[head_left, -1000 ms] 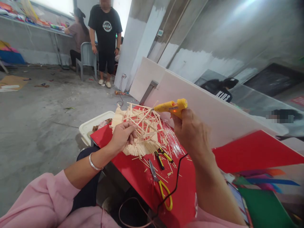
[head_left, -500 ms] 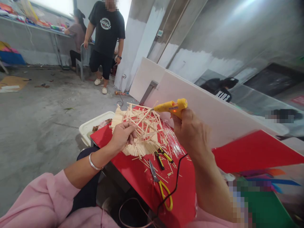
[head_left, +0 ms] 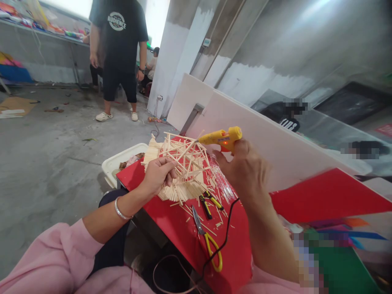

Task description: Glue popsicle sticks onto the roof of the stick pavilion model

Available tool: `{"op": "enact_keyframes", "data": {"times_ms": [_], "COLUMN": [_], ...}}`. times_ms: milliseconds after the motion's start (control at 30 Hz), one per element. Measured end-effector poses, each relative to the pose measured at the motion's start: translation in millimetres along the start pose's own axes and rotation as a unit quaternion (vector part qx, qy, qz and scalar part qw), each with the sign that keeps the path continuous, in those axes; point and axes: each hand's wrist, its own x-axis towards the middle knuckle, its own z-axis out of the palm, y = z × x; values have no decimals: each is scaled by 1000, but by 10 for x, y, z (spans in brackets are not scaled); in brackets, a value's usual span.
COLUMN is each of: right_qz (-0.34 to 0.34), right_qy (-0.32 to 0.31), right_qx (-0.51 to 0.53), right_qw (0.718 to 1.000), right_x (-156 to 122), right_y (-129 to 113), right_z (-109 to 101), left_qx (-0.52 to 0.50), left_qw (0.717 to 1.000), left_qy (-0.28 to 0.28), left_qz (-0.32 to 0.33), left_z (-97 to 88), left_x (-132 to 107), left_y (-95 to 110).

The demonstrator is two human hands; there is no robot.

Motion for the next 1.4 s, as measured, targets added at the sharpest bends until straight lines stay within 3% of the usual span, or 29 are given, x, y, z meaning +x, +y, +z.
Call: {"op": "enact_keyframes", "data": {"times_ms": [400,1033,1400], "right_qz": [16,23,9], "right_qy": [23,-11,0], "right_qx": [-11,1,-12], "right_qw": [1000,1000,1000], "right_x": [15,10,-10], "right_y": [-9,-20,3], "right_z": [6,25,58], "left_qx": [2,-14,-24], "left_qw": [1000,1000,1000], "left_qy": [-2,-3,-16], "left_qz": [-1,-11,-9], "left_z": [15,15,17], "left_x": [-3,-24,-24], "left_y": [27,53,61]}}
